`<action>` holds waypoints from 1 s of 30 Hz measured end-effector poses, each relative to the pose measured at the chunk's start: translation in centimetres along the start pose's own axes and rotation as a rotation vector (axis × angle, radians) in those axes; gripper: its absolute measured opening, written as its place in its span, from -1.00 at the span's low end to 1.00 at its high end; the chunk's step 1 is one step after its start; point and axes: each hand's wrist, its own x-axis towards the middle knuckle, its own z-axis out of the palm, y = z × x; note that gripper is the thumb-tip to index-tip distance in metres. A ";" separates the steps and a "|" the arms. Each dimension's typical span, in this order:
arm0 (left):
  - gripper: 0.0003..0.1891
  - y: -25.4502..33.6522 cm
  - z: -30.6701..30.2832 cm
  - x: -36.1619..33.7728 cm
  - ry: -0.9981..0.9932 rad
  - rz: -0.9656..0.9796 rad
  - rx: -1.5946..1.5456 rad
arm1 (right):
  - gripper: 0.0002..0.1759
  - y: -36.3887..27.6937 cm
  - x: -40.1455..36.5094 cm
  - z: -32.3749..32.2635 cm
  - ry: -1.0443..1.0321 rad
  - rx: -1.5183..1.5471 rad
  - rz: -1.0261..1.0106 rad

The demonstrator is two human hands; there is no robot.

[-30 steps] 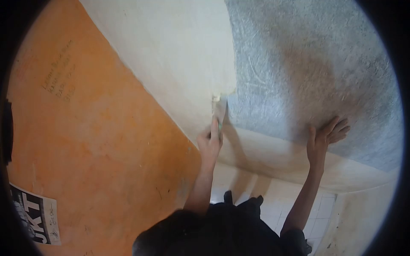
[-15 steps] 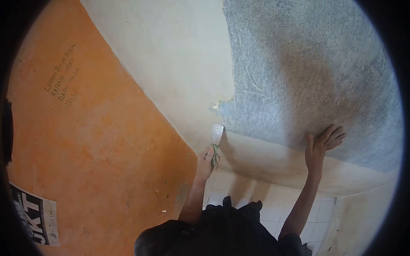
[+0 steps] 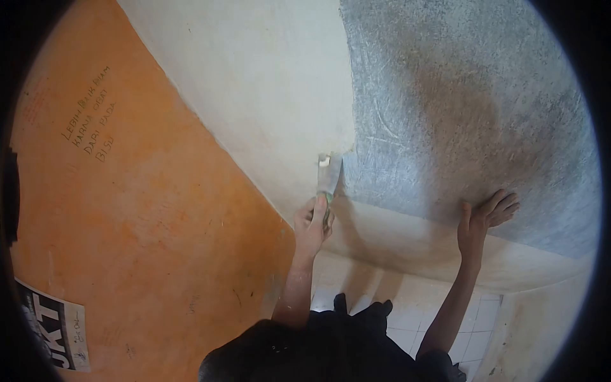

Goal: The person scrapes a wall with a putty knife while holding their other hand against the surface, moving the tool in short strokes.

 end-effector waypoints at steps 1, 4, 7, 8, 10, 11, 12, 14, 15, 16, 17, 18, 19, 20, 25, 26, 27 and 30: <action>-0.63 0.6 0.1 -0.7 0.001 -0.002 -0.001 | -0.03 -0.1 0.0 -0.1 -0.004 0.001 0.003; -0.63 0.3 -0.2 -2.7 0.033 -0.017 0.055 | -0.03 0.0 0.2 -0.2 -0.008 -0.003 0.003; -0.62 -1.5 -1.0 -2.5 0.062 -0.090 0.019 | -0.03 -0.1 0.5 -0.1 0.016 -0.004 0.010; -0.62 -1.6 -1.1 -2.5 0.060 -0.095 0.019 | -0.03 -0.2 0.3 -0.1 0.014 -0.001 0.007; -0.63 -2.0 -1.5 -2.5 0.066 -0.107 0.022 | -0.02 -0.4 0.5 0.3 0.034 0.003 0.006; -0.63 -2.5 -1.7 -2.3 0.074 -0.081 0.050 | -0.01 -0.4 0.3 0.3 0.053 0.003 0.003; -0.63 -3.3 -2.0 -2.5 0.083 -0.056 0.073 | -0.01 -0.3 -0.2 0.1 0.039 -0.001 -0.002; -0.65 -5.7 -3.2 -3.0 0.074 -0.103 -0.014 | -0.02 0.1 0.1 0.4 0.023 -0.007 0.016; -0.64 -6.9 -3.7 -2.8 0.056 -0.142 -0.091 | -0.02 0.2 0.3 0.5 0.038 -0.008 0.011; -0.64 -7.4 -3.7 -2.6 0.049 -0.133 -0.093 | -0.02 0.2 -0.1 0.5 0.015 0.003 0.024; -0.65 -8.0 -3.8 -2.6 0.064 -0.136 -0.075 | -0.02 0.2 -0.4 0.5 -0.014 0.015 0.040; -0.65 -8.8 -4.0 -2.8 0.081 -0.147 -0.058 | -0.02 0.1 -0.6 0.7 -0.016 0.012 0.043; -0.65 -8.6 -3.6 -2.7 0.083 -0.156 -0.058 | -0.02 -0.3 -0.6 0.8 -0.003 0.029 0.043; -0.65 -8.5 -3.2 -2.4 0.090 -0.145 -0.054 | -0.01 -0.5 -0.7 0.8 0.009 0.047 0.040; -0.63 -7.9 -3.6 -3.6 0.108 -0.167 -0.076 | 0.00 -0.4 -1.0 0.8 0.008 0.043 0.024; -0.63 -8.2 -3.8 -3.6 0.087 -0.169 -0.079 | 0.00 -0.4 -0.7 0.9 0.013 0.048 0.032; -0.62 -8.4 -3.9 -3.4 0.063 -0.171 -0.078 | 0.00 -0.4 -0.5 0.9 0.023 0.049 0.033; -0.62 -7.7 -2.6 -1.9 0.084 -0.146 -0.005 | -0.01 -0.6 -0.9 0.7 0.008 0.043 0.041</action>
